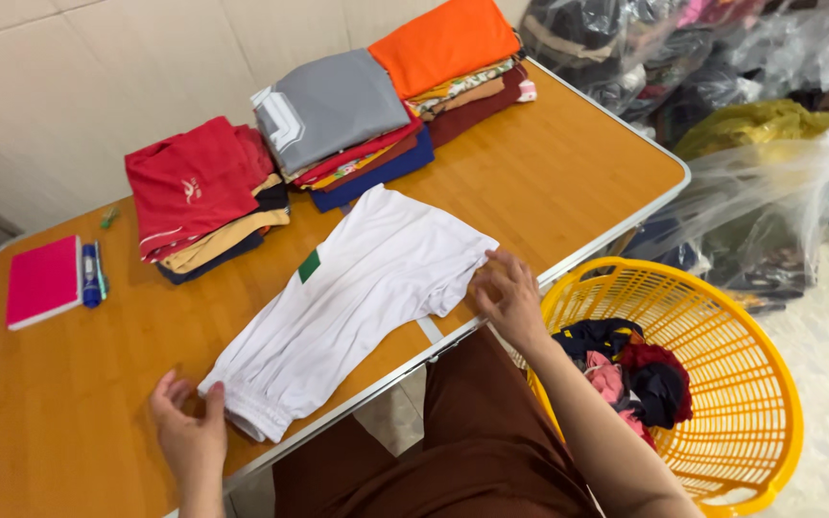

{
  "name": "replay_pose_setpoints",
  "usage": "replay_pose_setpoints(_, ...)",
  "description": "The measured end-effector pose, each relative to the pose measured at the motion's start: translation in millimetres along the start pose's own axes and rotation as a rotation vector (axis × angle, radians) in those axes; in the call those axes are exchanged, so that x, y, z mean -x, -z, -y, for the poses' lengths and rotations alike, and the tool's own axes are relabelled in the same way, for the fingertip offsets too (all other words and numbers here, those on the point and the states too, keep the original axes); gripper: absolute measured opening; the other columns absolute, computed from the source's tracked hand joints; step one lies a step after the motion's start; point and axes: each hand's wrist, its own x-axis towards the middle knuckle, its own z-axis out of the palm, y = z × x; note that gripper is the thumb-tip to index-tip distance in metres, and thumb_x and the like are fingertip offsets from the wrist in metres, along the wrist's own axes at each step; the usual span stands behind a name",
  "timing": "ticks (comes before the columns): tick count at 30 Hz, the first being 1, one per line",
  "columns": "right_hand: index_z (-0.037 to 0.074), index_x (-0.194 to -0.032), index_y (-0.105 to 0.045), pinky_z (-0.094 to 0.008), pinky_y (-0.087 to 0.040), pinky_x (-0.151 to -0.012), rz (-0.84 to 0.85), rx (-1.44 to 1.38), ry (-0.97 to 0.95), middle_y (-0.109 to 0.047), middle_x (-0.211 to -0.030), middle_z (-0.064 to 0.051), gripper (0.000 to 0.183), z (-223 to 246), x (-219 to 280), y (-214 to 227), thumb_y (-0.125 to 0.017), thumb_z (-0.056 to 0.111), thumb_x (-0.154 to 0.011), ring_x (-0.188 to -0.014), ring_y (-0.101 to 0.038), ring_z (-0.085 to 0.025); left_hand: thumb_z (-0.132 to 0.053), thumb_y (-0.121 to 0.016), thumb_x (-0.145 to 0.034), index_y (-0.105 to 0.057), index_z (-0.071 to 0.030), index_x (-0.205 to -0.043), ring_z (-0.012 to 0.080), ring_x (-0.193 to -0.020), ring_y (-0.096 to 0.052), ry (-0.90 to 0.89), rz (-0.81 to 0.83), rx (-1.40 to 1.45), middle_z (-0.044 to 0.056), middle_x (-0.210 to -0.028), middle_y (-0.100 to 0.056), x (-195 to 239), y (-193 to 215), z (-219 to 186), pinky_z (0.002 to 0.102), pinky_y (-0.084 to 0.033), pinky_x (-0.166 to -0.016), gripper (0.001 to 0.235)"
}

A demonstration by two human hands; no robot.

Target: The person folds several pieces of clothing on a table, including red shorts, white shorts, and a pink-and-white top. Each item is smoothed, folded into a compact rectangle, and stacked on the table.

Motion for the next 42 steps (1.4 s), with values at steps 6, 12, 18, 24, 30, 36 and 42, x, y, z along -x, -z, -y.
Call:
replay_pose_setpoints(6, 0.016, -0.113, -0.072, -0.052, -0.035, -0.105, 0.028, 0.097, -0.179, -0.055, -0.142, -0.008, 0.029, -31, -43, 13, -0.070, 0.029, -0.087, -0.133, -0.048, -0.031, -0.025, -0.073, -0.091, -0.063, -0.009, -0.123, 0.0359, -0.128, -0.056, -0.498, 0.084, -0.140, 0.014, -0.131, -0.061, 11, -24, -66, 0.049, -0.040, -0.110, 0.037)
replay_pose_setpoints(12, 0.015, -0.099, -0.076, -0.047, -0.031, -0.105, 0.212, 0.086, -0.170, -0.062, -0.135, -0.003, 0.026, -59, -86, -1, -0.073, 0.033, -0.080, -0.128, -0.051, -0.028, -0.032, -0.070, -0.089, -0.069, -0.019, -0.117, 0.0251, -0.118, -0.060, -0.507, 0.555, -0.129, 0.003, -0.125, -0.064, 25, -123, -133, 0.050, -0.036, -0.111, 0.030)
replay_pose_setpoints(18, 0.016, -0.096, -0.075, -0.045, -0.032, -0.105, 0.121, 0.001, -0.249, -0.065, -0.131, -0.001, 0.018, -82, -94, -12, -0.070, 0.029, -0.084, -0.128, -0.052, -0.026, -0.049, -0.060, -0.090, -0.046, -0.031, -0.150, 0.0308, -0.145, -0.030, -0.635, 0.717, -0.485, 0.009, -0.160, -0.034, 26, -161, -149, 0.065, -0.010, -0.115, 0.064)
replay_pose_setpoints(24, 0.018, -0.094, -0.074, -0.045, -0.033, -0.102, 0.134, 0.054, -0.254, -0.066, -0.126, 0.000, 0.017, -85, -94, -13, -0.071, 0.028, -0.080, -0.124, -0.054, -0.025, -0.058, -0.049, -0.093, -0.039, -0.040, -0.155, 0.0272, -0.151, -0.020, -0.573, 0.784, -0.576, 0.003, -0.168, -0.025, 28, -166, -141, 0.062, -0.005, -0.118, 0.065)
replay_pose_setpoints(30, 0.016, -0.097, -0.071, -0.055, -0.031, -0.110, 0.046, -0.036, -0.137, -0.056, -0.147, -0.005, 0.017, -33, -82, 11, -0.068, 0.025, -0.083, -0.138, -0.044, -0.034, -0.056, -0.051, -0.093, -0.041, -0.038, -0.152, 0.0271, -0.151, -0.025, -0.618, 0.718, -0.542, 0.003, -0.164, -0.030, 29, -163, -142, 0.062, -0.008, -0.119, 0.063)
replay_pose_setpoints(36, 0.017, -0.075, -0.075, -0.070, -0.012, -0.118, 0.227, 0.039, -0.054, -0.050, -0.152, -0.005, 0.027, 42, -25, 12, -0.082, 0.043, -0.076, -0.152, -0.023, -0.039, -0.055, -0.053, -0.093, -0.041, -0.036, -0.152, 0.0283, -0.150, -0.026, -0.619, 0.696, -0.509, 0.004, -0.163, -0.031, 31, -163, -141, 0.061, -0.008, -0.119, 0.063)
replay_pose_setpoints(42, 0.015, -0.078, -0.073, -0.075, 0.001, -0.113, 0.226, 0.046, -0.190, -0.043, -0.157, -0.005, 0.026, 61, -8, -6, -0.081, 0.040, -0.075, -0.155, -0.009, -0.041, -0.055, -0.054, -0.092, -0.043, -0.038, -0.150, 0.0272, -0.151, -0.025, -0.581, 0.729, -0.496, 0.003, -0.163, -0.031, 29, -157, -150, 0.060, -0.007, -0.120, 0.061)
